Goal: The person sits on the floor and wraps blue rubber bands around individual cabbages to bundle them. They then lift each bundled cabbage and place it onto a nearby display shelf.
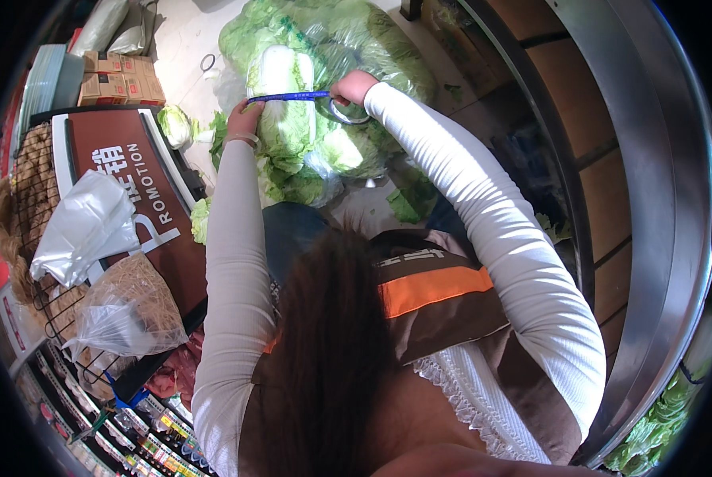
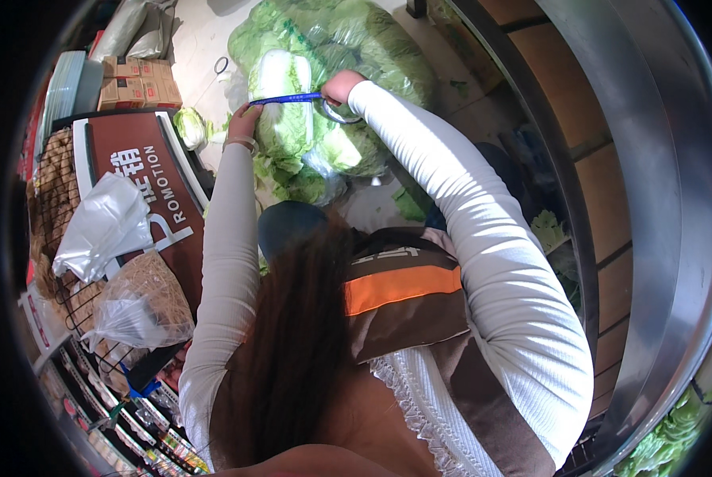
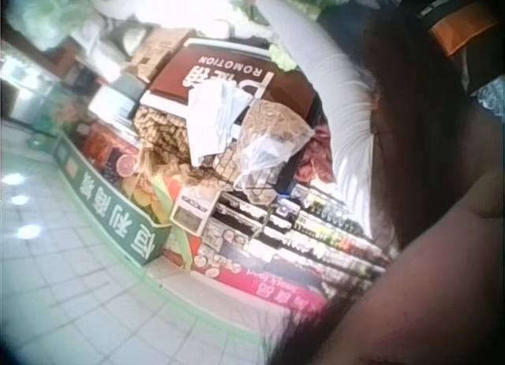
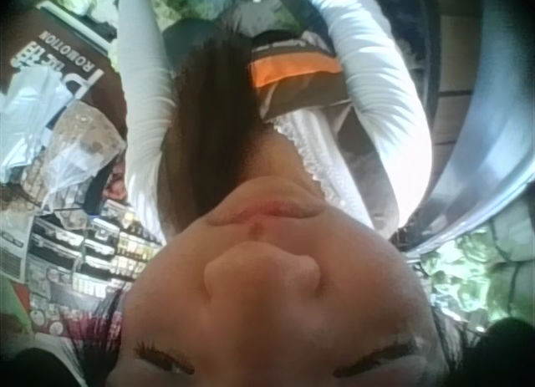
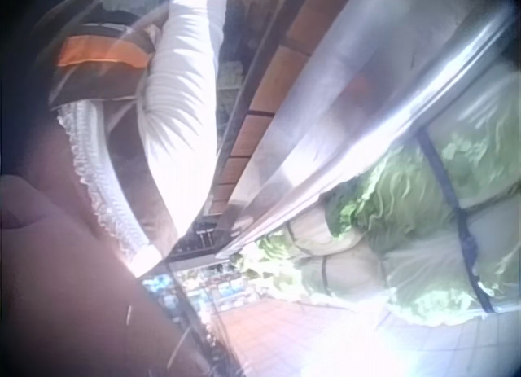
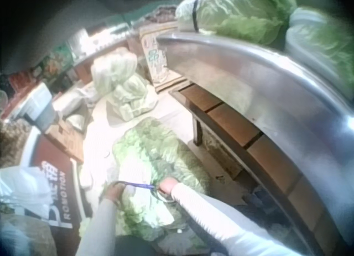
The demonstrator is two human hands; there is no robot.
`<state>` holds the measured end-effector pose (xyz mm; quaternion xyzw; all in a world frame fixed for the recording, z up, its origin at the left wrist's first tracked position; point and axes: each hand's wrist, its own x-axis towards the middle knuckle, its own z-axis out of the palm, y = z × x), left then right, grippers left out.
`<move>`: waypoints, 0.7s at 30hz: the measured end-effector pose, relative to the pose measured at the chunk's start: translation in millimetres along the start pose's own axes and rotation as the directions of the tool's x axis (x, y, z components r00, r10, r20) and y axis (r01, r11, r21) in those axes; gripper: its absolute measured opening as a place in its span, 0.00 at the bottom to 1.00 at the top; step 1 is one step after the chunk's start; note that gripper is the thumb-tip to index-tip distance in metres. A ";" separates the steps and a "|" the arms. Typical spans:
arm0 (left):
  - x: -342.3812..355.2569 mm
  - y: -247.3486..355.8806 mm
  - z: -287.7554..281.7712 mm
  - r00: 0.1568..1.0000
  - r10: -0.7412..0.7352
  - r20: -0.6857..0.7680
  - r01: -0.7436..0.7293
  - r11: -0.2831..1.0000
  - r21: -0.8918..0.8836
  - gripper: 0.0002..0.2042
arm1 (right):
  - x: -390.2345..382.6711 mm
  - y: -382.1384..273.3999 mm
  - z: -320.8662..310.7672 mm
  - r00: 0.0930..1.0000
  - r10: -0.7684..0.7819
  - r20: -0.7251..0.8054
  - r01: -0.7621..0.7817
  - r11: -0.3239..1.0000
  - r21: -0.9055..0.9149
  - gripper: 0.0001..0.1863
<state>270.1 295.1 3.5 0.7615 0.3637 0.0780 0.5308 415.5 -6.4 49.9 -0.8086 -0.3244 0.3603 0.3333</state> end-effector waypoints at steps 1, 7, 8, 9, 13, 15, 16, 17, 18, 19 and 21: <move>-2.7 1.6 -0.3 1.000 -0.005 0.002 0.005 1.000 -0.029 0.36 | 2.0 0.2 2.8 1.000 0.001 -0.008 -0.001 1.000 -0.013 0.12; -4.8 3.1 -5.0 0.998 -0.055 0.043 0.057 0.997 -0.052 0.35 | 18.5 3.4 20.3 0.978 0.206 -0.032 -0.205 0.978 0.042 0.11; -3.6 1.4 -5.8 0.996 -0.069 0.049 0.073 0.994 -0.078 0.35 | 21.8 4.3 22.6 0.974 0.224 -0.024 -0.224 0.974 0.033 0.11; -2.2 -0.6 -6.4 0.998 -0.042 0.043 0.044 0.998 -0.044 0.35 | 25.2 4.9 25.0 0.966 0.257 -0.009 -0.257 0.966 0.021 0.11; -0.3 -4.9 -7.0 0.999 -0.017 0.036 0.018 1.000 -0.023 0.35 | 36.3 0.0 34.7 0.969 0.248 0.001 -0.246 0.963 -0.112 0.18; -2.5 -1.8 -5.8 0.998 -0.026 0.054 0.028 0.999 -0.035 0.35 | 40.5 -6.3 39.6 0.969 0.242 -0.042 -0.245 0.934 -0.261 0.21; -4.4 1.2 -5.3 0.998 -0.027 0.063 0.029 0.999 -0.033 0.35 | 42.7 -9.8 41.7 0.961 0.269 -0.058 -0.275 0.943 -0.189 0.22; -6.8 4.9 -4.7 0.996 -0.069 0.056 0.071 0.997 -0.035 0.35 | 44.0 -13.0 43.9 0.947 0.312 -0.074 -0.319 0.940 -0.119 0.23; -9.6 8.5 -4.7 0.998 -0.019 0.058 0.019 1.000 -0.004 0.35 | 46.3 -16.0 45.8 0.931 0.360 -0.064 -0.364 0.930 -0.046 0.24; -12.3 11.8 -4.1 0.999 -0.009 0.047 0.008 1.000 0.027 0.35 | 47.1 -18.0 49.0 0.939 0.330 -0.095 -0.337 0.940 -0.062 0.22; -15.6 15.6 -4.7 0.998 0.029 0.047 -0.034 0.994 0.101 0.30 | 51.3 -20.4 54.5 0.953 0.299 0.056 -0.301 0.953 0.021 0.20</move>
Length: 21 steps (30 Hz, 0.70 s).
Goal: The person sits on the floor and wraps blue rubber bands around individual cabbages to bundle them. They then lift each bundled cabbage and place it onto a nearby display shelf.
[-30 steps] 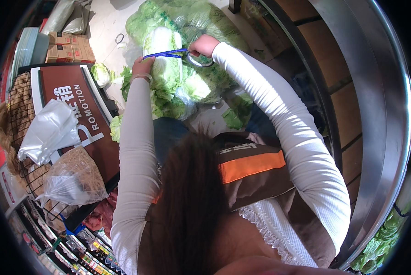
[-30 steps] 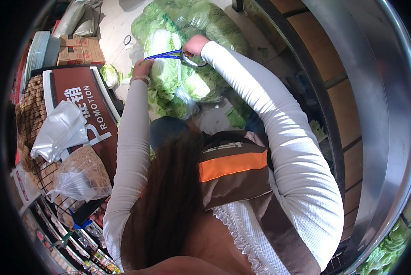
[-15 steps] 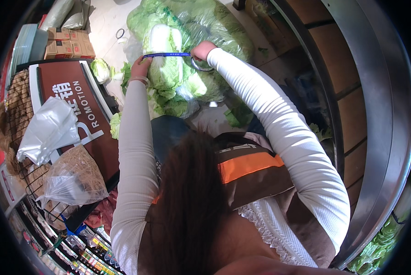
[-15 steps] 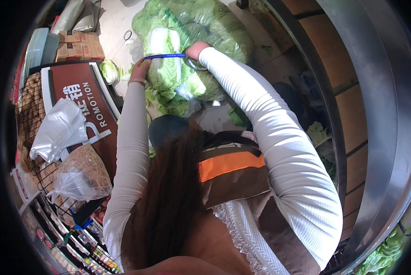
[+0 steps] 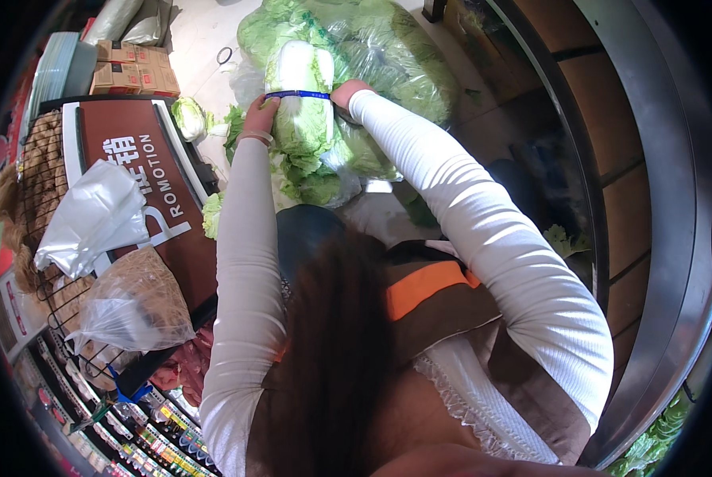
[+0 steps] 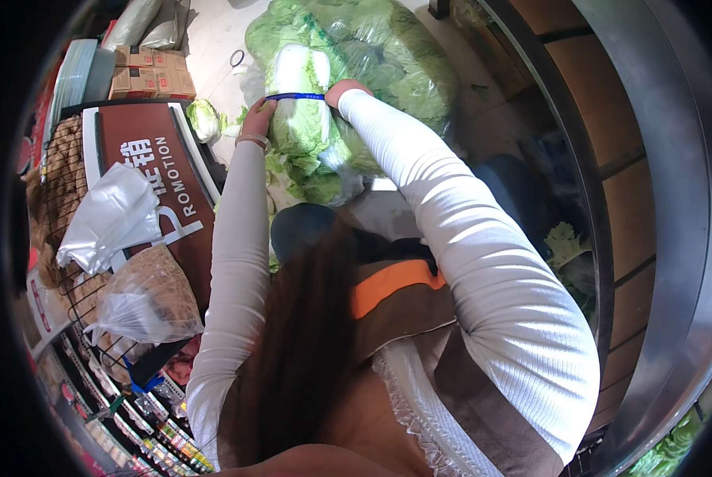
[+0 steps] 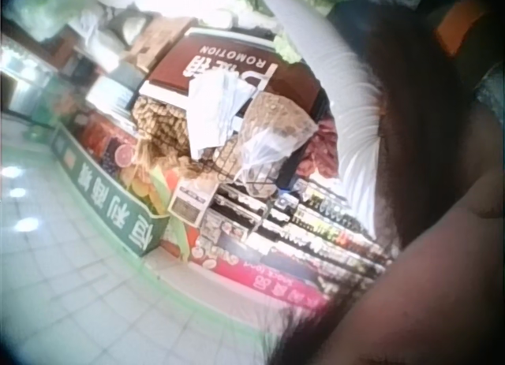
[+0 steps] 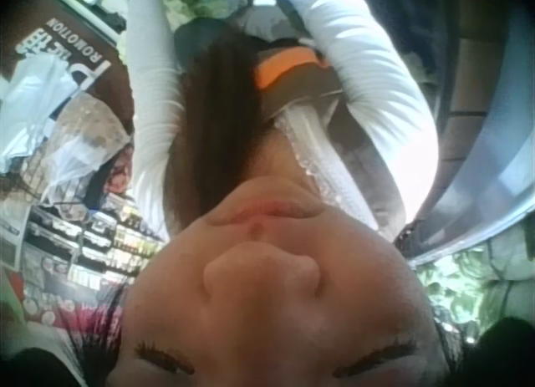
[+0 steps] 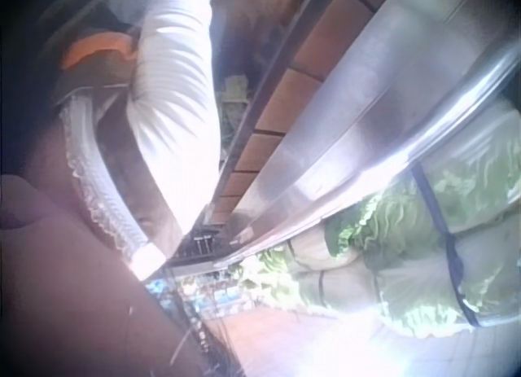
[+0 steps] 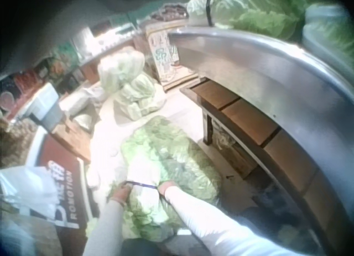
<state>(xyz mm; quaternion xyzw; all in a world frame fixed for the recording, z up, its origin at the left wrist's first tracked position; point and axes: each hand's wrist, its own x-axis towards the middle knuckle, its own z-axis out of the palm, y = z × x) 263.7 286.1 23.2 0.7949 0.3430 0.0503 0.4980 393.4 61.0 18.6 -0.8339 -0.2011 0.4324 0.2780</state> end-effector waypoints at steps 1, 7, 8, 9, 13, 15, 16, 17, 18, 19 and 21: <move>-0.5 -0.2 -0.6 1.000 0.024 0.018 -0.023 0.999 -0.023 0.29 | 2.6 0.1 1.9 0.999 -0.005 0.042 0.004 0.999 0.036 0.20; 13.2 -10.1 8.9 0.995 0.078 0.066 -0.060 0.970 -0.237 0.26 | 12.7 1.6 30.8 0.972 0.072 0.223 -0.215 0.656 0.724 0.19; 13.3 -7.1 11.5 0.999 0.024 0.030 -0.015 0.962 -0.272 0.27 | 11.9 2.5 32.9 0.977 0.059 0.207 -0.194 0.655 0.730 0.20; 11.4 -1.2 14.1 0.998 -0.055 0.018 0.058 0.943 -0.328 0.29 | 10.8 2.1 33.7 0.982 0.113 0.151 -0.187 0.672 0.717 0.21; -16.9 49.0 18.0 0.996 0.079 -0.046 -0.072 0.987 0.142 0.34 | -14.0 11.2 39.1 0.995 0.074 0.073 -0.102 0.551 0.828 0.16; -38.5 77.7 22.3 0.985 0.172 -0.016 -0.160 0.943 0.291 0.37 | -37.8 23.6 50.8 0.998 0.062 0.013 -0.039 0.435 0.899 0.13; -43.9 91.9 29.3 0.996 0.088 0.018 -0.089 0.965 0.246 0.33 | -51.7 37.0 54.8 1.000 0.013 -0.021 0.011 0.520 0.854 0.11; -52.2 101.1 34.5 0.986 0.140 0.085 -0.158 0.949 0.273 0.34 | -65.2 51.7 58.3 0.995 -0.039 -0.095 0.098 0.637 0.765 0.11; -58.2 108.1 44.2 0.969 0.195 0.152 -0.233 0.928 0.292 0.35 | -80.1 67.9 63.6 0.979 -0.085 -0.188 0.190 0.729 0.658 0.11; -61.9 112.3 54.6 0.937 0.272 0.218 -0.329 0.896 0.297 0.35 | -92.9 83.9 67.1 0.953 -0.088 -0.290 0.246 0.783 0.572 0.12; -64.4 111.6 79.1 0.912 0.229 0.341 -0.302 0.937 0.178 0.35 | -110.8 111.5 64.9 0.886 -0.143 -0.441 0.328 0.867 0.376 0.12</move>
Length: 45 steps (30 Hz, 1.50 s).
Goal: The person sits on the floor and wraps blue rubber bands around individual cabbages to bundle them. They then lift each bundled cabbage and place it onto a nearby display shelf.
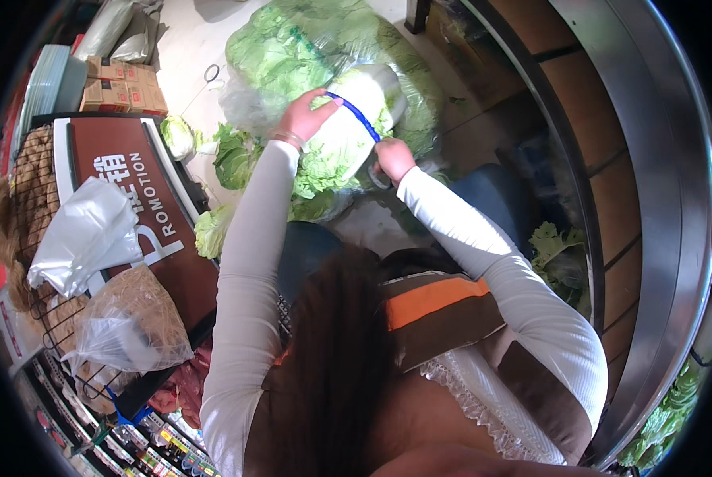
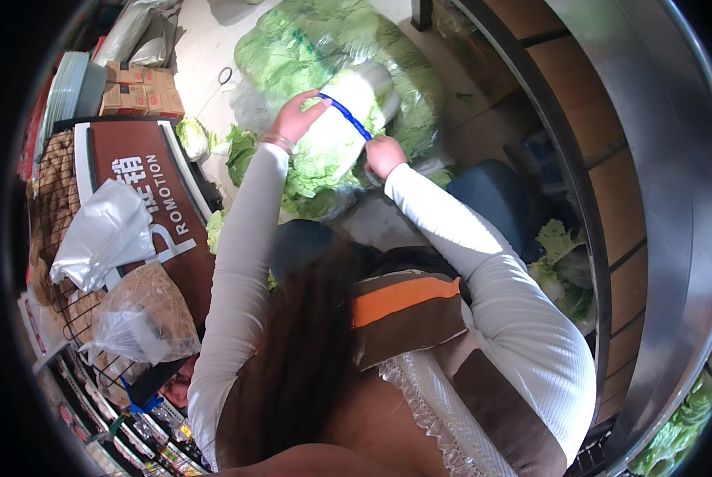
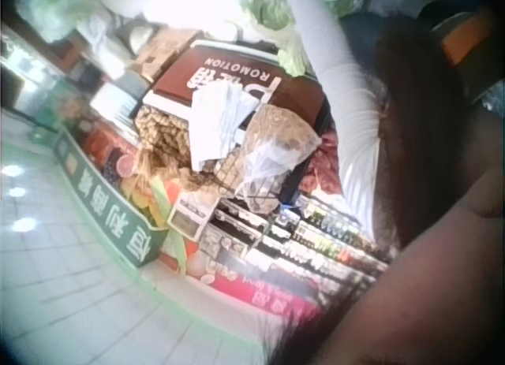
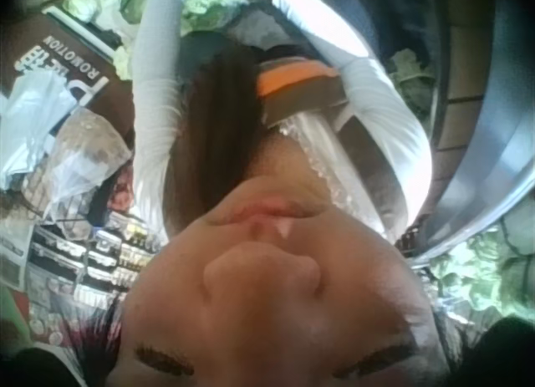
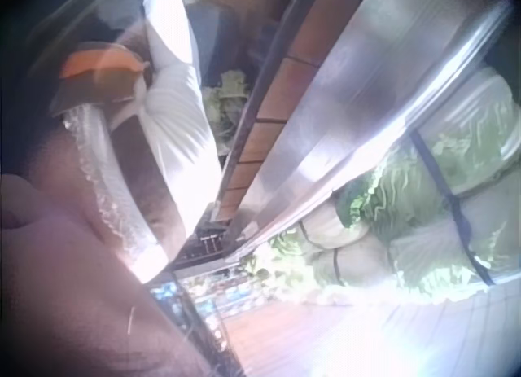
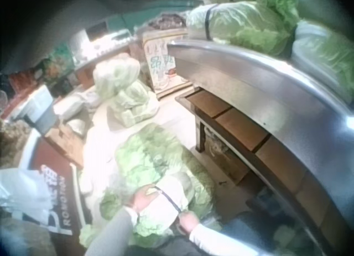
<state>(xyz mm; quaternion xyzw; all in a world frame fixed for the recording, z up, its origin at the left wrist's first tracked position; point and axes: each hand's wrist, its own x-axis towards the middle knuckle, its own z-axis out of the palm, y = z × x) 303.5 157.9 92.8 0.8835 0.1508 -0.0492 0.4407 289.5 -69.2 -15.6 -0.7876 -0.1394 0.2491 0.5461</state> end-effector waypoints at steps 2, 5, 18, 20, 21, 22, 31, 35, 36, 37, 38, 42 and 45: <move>8.0 -6.3 19.5 0.997 0.006 0.083 0.001 0.997 -0.080 0.33 | -8.0 5.5 -15.6 1.000 -0.002 0.007 0.003 0.999 -0.054 0.13; 16.6 -27.2 17.4 0.993 -0.021 0.117 0.029 0.997 -0.069 0.30 | -5.5 -9.9 -22.4 0.984 -0.066 0.167 0.137 0.877 -0.460 0.13; -19.3 54.1 56.7 0.974 0.228 0.001 -0.159 0.675 0.720 0.40 | 7.0 -43.6 -19.0 0.962 0.252 0.103 -0.264 0.955 0.133 0.24; -24.3 59.9 67.4 0.980 0.197 -0.006 -0.108 0.559 0.822 0.42 | -3.6 -40.0 -19.9 0.929 0.335 0.157 -0.358 0.921 0.153 0.29; -22.7 59.1 67.8 0.982 0.189 -0.024 -0.077 0.507 0.858 0.43 | -11.1 -40.3 -17.2 0.969 0.245 0.023 -0.246 0.966 0.081 0.24; -16.4 56.4 65.6 0.978 0.206 -0.019 -0.088 0.496 0.864 0.43 | -12.2 -41.2 -19.8 0.960 0.232 0.155 -0.264 0.934 0.240 0.22; 71.3 20.5 -4.4 0.985 0.002 0.172 -0.129 0.670 0.732 0.62 | 16.3 -73.6 -18.2 0.969 0.104 0.223 -0.180 0.916 0.358 0.19; 76.1 9.5 -11.7 0.985 -0.004 0.171 -0.102 0.788 0.607 0.57 | 24.5 -87.2 -22.9 0.983 0.106 0.152 -0.133 0.974 0.182 0.22; 75.8 7.7 -12.6 0.987 0.008 0.162 -0.100 0.819 0.565 0.56 | 24.7 -89.0 -24.0 0.983 0.107 0.151 -0.128 0.982 0.142 0.23; 76.0 6.5 -13.2 0.986 -0.005 0.166 -0.089 0.826 0.556 0.56 | 22.4 -89.8 -24.4 0.982 0.121 0.146 -0.137 0.985 0.103 0.23; 77.5 5.9 -13.8 0.986 -0.001 0.166 -0.091 0.833 0.546 0.55 | 21.8 -90.4 -24.0 0.979 0.135 0.150 -0.148 0.986 0.075 0.23; 82.8 -1.1 -13.5 0.985 0.007 0.171 -0.098 0.842 0.531 0.55 | 28.6 -79.0 -17.3 0.971 0.167 0.172 -0.162 0.986 -0.046 0.24; 85.7 -8.8 -15.1 0.983 0.034 0.180 -0.119 0.865 0.487 0.55 | 46.5 -64.9 -2.0 0.969 0.185 0.161 -0.152 0.969 -0.195 0.25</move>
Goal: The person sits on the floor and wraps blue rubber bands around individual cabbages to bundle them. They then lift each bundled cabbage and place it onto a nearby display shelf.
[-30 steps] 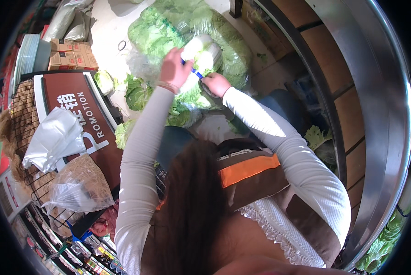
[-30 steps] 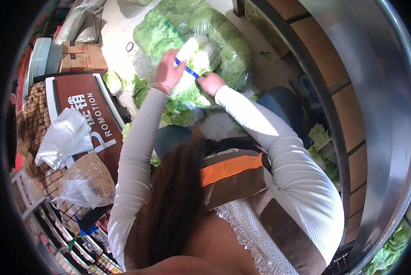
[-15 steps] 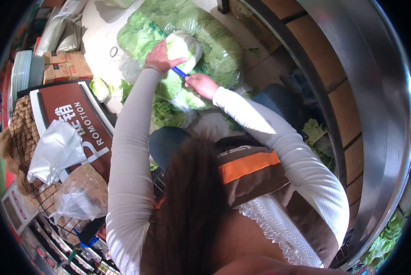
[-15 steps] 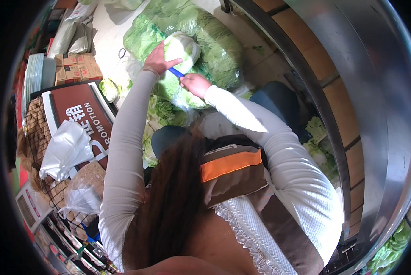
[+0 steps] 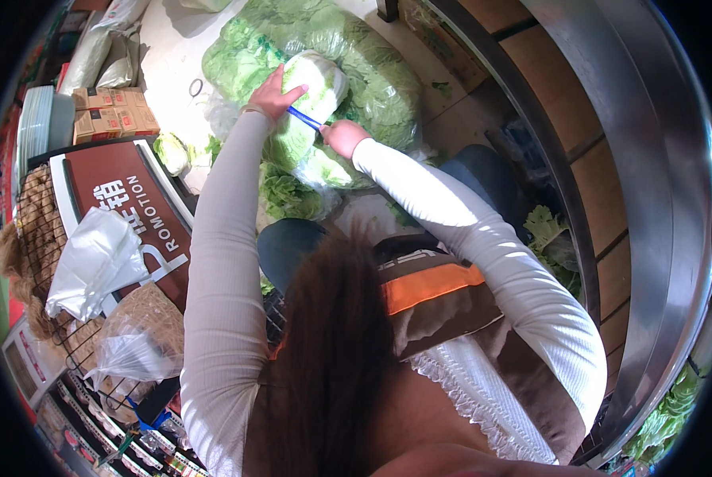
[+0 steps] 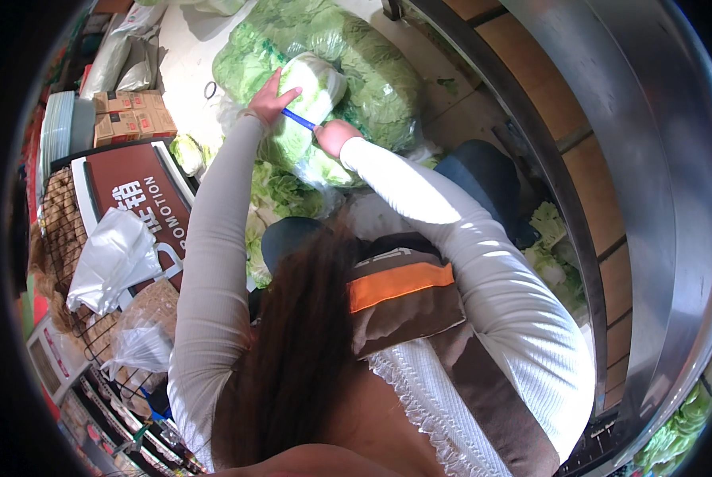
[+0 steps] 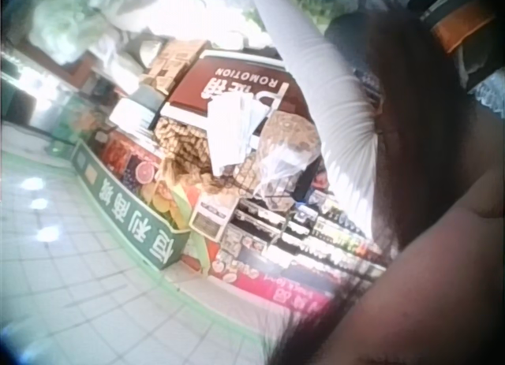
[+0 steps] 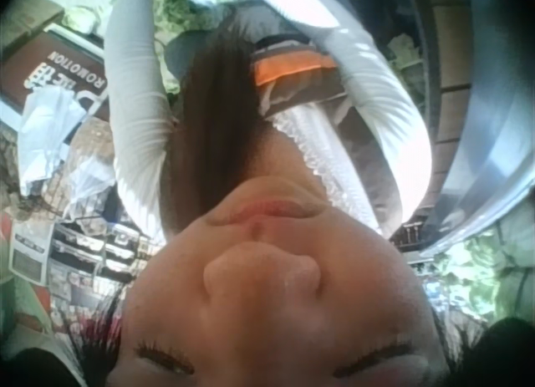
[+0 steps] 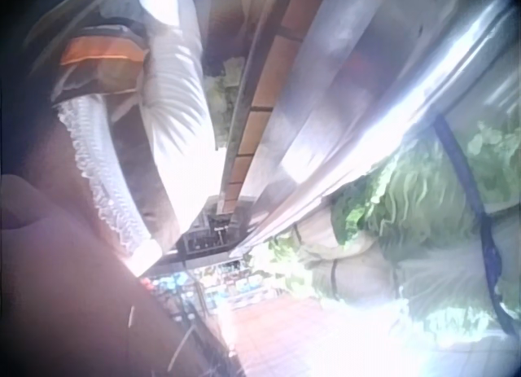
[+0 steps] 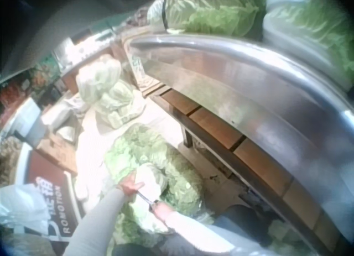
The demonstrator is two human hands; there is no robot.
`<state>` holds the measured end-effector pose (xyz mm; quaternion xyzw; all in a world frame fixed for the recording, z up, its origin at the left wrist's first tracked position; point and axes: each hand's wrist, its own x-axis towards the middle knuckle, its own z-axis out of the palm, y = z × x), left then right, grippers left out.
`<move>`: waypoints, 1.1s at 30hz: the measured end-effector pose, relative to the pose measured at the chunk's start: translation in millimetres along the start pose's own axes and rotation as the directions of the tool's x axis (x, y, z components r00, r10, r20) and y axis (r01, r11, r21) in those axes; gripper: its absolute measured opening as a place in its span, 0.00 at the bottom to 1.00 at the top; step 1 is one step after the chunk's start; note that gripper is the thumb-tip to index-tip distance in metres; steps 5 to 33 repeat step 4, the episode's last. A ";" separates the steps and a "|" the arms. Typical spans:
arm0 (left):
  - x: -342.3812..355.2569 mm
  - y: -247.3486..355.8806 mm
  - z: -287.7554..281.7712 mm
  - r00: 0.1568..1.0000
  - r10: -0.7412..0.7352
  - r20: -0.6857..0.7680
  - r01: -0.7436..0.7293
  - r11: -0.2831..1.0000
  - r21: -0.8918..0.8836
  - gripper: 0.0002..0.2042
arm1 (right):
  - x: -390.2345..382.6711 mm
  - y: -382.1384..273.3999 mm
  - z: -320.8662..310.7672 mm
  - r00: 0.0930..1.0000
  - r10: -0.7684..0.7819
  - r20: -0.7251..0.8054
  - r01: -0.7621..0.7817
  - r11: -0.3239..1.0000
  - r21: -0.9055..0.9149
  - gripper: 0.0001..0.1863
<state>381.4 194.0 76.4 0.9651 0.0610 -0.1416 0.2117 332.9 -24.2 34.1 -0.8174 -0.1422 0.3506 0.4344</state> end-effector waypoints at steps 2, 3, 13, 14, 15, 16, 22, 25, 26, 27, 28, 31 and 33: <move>2.6 -4.5 1.0 1.000 0.015 0.001 -0.015 0.999 -0.035 0.55 | 15.9 0.0 8.6 0.996 0.069 0.060 -0.070 0.997 0.011 0.25; 3.7 -7.7 1.0 1.000 0.020 0.001 -0.020 0.998 -0.053 0.55 | 22.8 -1.2 11.8 0.983 0.127 0.133 -0.137 0.988 0.076 0.25; 5.6 -11.2 -0.2 0.999 0.028 0.015 -0.026 0.995 -0.096 0.55 | 29.6 -2.9 14.0 0.955 0.204 0.216 -0.237 0.962 0.140 0.24; 5.6 -11.2 -0.2 0.999 0.028 0.015 -0.026 0.995 -0.096 0.55 | 29.6 -2.9 14.0 0.955 0.204 0.216 -0.237 0.962 0.140 0.24; 5.6 -11.2 -0.2 0.999 0.028 0.015 -0.026 0.995 -0.096 0.55 | 29.6 -2.9 14.0 0.955 0.204 0.216 -0.237 0.962 0.140 0.24; 5.6 -11.2 -0.2 0.999 0.028 0.015 -0.026 0.995 -0.096 0.55 | 29.6 -2.9 14.0 0.955 0.204 0.216 -0.237 0.962 0.140 0.24; 5.6 -11.2 -0.2 0.999 0.028 0.015 -0.026 0.995 -0.096 0.55 | 29.6 -2.9 14.0 0.955 0.204 0.216 -0.237 0.962 0.140 0.24; 5.6 -11.2 -0.2 0.999 0.028 0.015 -0.026 0.995 -0.096 0.55 | 29.6 -2.9 14.0 0.955 0.204 0.216 -0.237 0.962 0.140 0.24; 5.6 -11.2 -0.2 0.999 0.028 0.015 -0.026 0.995 -0.096 0.55 | 29.6 -2.9 14.0 0.955 0.204 0.216 -0.237 0.962 0.140 0.24; 5.6 -11.2 -0.2 0.999 0.028 0.015 -0.026 0.995 -0.096 0.55 | 29.6 -2.9 14.0 0.955 0.204 0.216 -0.237 0.962 0.140 0.24; 5.6 -11.2 -0.2 0.999 0.028 0.015 -0.026 0.995 -0.096 0.55 | 29.6 -2.9 14.0 0.955 0.204 0.216 -0.237 0.962 0.140 0.24; 5.6 -11.2 -0.2 0.999 0.028 0.015 -0.026 0.995 -0.096 0.55 | 29.6 -2.9 14.0 0.955 0.204 0.216 -0.237 0.962 0.140 0.24; 5.6 -11.2 -0.2 0.999 0.028 0.015 -0.026 0.995 -0.096 0.55 | 29.6 -2.9 14.0 0.955 0.204 0.216 -0.237 0.962 0.140 0.24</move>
